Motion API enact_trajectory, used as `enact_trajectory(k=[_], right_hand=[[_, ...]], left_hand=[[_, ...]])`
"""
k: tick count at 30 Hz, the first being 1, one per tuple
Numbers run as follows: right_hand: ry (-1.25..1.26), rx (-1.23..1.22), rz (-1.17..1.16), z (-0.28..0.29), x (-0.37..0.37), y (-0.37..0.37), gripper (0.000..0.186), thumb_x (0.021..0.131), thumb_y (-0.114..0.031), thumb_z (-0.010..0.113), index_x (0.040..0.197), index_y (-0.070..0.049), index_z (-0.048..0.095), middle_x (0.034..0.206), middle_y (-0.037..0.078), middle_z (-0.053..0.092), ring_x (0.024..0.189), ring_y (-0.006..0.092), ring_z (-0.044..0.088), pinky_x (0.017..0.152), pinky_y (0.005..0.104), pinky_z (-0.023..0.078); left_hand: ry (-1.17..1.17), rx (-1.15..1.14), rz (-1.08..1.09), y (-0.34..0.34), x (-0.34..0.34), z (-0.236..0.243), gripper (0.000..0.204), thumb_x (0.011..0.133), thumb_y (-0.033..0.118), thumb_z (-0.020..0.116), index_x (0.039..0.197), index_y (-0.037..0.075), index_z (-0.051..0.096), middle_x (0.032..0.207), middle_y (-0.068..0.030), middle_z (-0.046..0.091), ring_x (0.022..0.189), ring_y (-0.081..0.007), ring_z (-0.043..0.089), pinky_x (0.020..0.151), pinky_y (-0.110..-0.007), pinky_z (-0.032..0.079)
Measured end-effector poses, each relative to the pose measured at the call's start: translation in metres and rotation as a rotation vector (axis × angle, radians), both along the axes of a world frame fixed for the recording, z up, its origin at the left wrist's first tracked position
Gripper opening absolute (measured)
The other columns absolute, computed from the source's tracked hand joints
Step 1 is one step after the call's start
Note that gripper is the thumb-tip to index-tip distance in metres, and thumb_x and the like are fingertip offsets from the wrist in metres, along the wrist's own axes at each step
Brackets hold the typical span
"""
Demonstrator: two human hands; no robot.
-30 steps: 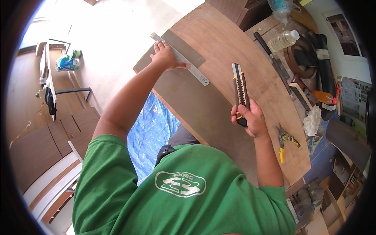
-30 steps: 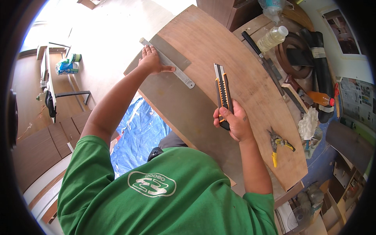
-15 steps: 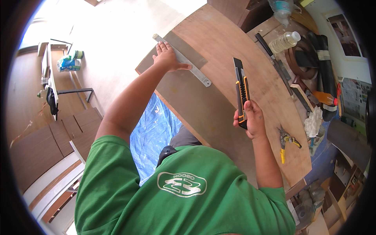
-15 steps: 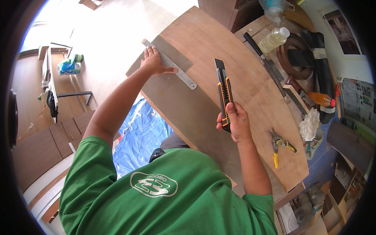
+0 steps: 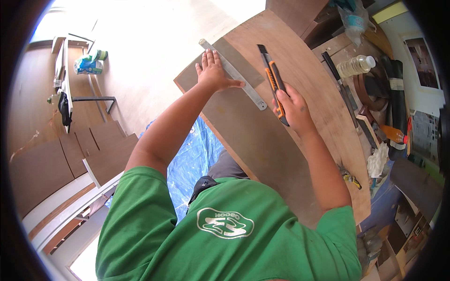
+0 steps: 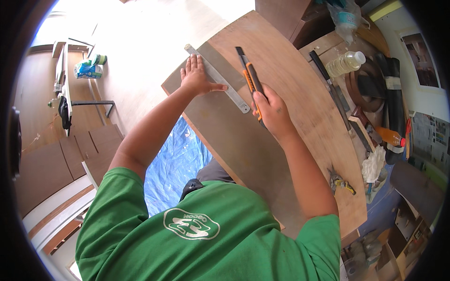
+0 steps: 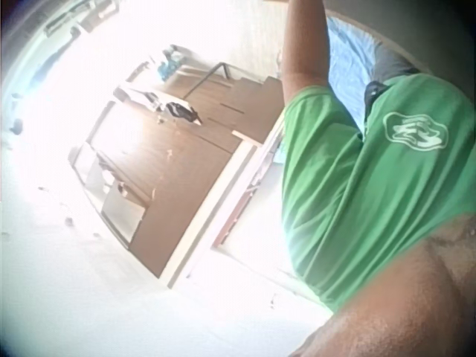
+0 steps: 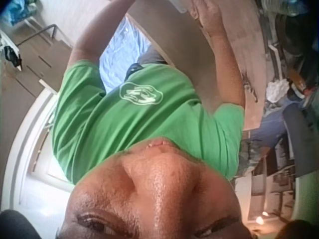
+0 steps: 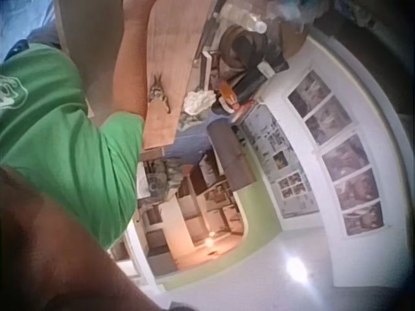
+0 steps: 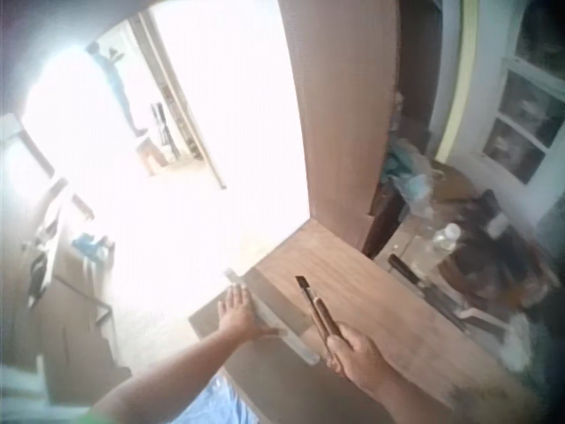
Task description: The person positions a large laminate sheet on a workbench, places a curved template on it, and uses a ruler and utility knife to score a straight line along the template edge. The person handles the sheet, template, ruler, and knife throughout the process.
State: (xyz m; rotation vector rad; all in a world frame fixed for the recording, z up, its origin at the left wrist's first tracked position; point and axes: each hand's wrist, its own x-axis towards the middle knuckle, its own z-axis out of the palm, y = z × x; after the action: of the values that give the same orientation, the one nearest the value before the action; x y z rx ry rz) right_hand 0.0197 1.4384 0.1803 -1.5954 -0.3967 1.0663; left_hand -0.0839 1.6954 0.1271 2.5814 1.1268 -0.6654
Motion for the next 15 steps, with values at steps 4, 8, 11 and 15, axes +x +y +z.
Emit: enact_trajectory(k=[4,8,11,15], right_hand=[[-0.139,-0.100,0.149,-0.006,0.006,0.058,0.038,0.105,-0.029,0.055,0.133,-0.002,0.058,0.088,0.009,0.069,0.077,0.0163,0.067,0.071,0.0343,0.054],[-0.486,-0.170,0.254,-0.039,0.010,0.100,0.034,0.107,-0.031,0.049,0.123,-0.003,0.059,0.091,0.020,0.070,0.083,0.0350,0.070,0.077,0.0457,0.054],[-0.539,-0.305,0.399,-0.017,0.011,0.125,0.033,0.107,-0.032,0.047,0.112,-0.003,0.059,0.094,0.023,0.070,0.087,0.0418,0.068,0.079,0.0508,0.053],[-0.619,-0.344,0.464,-0.020,0.009,0.145,0.032,0.107,-0.032,0.046,0.105,-0.003,0.059,0.095,0.023,0.071,0.089,0.0416,0.069,0.079,0.0524,0.053]], left_hand=[[-0.049,-0.002,0.018,-0.001,-0.005,-0.004,0.164,0.051,0.087,0.082,0.164,-0.001,0.002,0.173,-0.0201,0.001,0.161,-0.0313,-0.003,0.129,-0.052,0.009],[-0.064,-0.018,0.013,-0.001,-0.006,-0.002,0.163,0.052,0.087,0.081,0.164,-0.001,0.002,0.173,-0.0197,0.001,0.161,-0.0314,-0.003,0.129,-0.052,0.008],[-0.082,-0.010,0.009,0.001,-0.009,-0.004,0.162,0.053,0.085,0.082,0.164,-0.001,0.002,0.173,-0.0209,0.001,0.161,-0.0332,-0.004,0.128,-0.055,0.007],[-0.089,-0.012,-0.002,0.001,-0.009,-0.006,0.160,0.055,0.084,0.082,0.164,-0.002,0.002,0.172,-0.0221,0.001,0.160,-0.0354,-0.004,0.127,-0.057,0.006]])
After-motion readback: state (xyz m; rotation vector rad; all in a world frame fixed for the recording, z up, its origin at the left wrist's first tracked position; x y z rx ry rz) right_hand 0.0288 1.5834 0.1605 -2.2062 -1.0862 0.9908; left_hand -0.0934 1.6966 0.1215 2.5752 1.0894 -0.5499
